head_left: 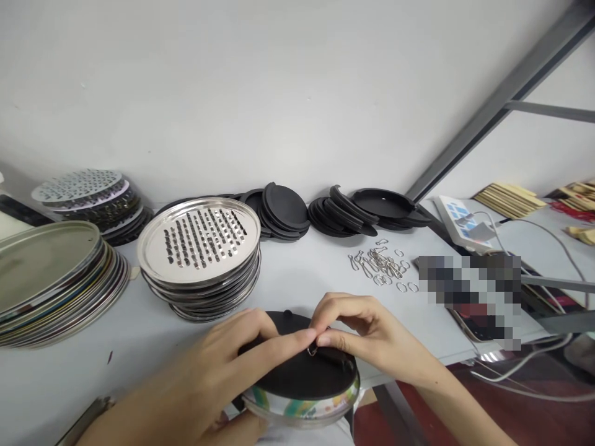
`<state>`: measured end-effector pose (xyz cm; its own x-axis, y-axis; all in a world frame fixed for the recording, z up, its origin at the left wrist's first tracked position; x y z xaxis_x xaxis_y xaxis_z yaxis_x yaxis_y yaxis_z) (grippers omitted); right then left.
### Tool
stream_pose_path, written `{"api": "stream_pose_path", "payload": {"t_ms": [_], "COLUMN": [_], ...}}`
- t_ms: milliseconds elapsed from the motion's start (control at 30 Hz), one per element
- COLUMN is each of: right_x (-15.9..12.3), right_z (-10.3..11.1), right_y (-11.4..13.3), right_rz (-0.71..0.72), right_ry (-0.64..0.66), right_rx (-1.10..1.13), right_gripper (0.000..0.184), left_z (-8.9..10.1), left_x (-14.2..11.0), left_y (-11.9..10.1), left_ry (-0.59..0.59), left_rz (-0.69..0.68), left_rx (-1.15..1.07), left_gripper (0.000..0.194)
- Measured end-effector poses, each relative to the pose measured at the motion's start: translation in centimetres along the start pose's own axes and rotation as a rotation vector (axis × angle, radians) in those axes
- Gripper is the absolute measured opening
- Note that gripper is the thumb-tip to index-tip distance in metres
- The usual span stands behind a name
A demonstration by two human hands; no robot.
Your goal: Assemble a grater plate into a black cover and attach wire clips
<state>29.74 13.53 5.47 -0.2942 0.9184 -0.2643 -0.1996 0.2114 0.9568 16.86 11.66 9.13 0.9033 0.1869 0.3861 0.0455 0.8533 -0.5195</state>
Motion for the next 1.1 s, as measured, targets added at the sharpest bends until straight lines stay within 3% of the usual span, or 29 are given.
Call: {"api": "stream_pose_path", "payload": {"t_ms": [367, 533, 867, 1100], "right_x": [-0.3, -1.0, -0.6, -0.1], "right_z": [0.1, -0.4, 0.6, 1.7], "right_y": [0.2, 0.6, -1.1, -1.0], "right_rz": [0.025, 0.071, -0.025, -0.019], "right_ry": [-0.037, 0.020, 0.003, 0.001], "right_rx": [-0.083, -0.101, 0.008, 0.099], "right_gripper": [0.011, 0.022, 0.017, 0.012], "left_z": [0.5, 0.6, 1.0, 1.8], "left_x": [0.4, 0.4, 0.9, 1.6], "left_y": [-0.4, -0.3, -0.4, -0.8], "left_ry": [0.015, 0.008, -0.090, -0.181], "left_rz": [-0.062, -0.065, -0.020, -0.037], "left_rx": [0.054, 0.032, -0.028, 0.104], "left_gripper": [0.064, 0.065, 0.057, 0.063]}}
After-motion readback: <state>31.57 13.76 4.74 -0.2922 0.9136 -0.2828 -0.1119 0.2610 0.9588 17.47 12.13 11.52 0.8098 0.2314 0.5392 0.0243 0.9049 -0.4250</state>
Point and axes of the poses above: each hand's wrist, its own x-axis towards the middle knuckle, its own z-axis out of the back of the hand, y = z × x, the point moved 10 cm from there along x, towards the middle knuckle, and after that the axes turned 15 degrees about -z, right-handed, at the moved point
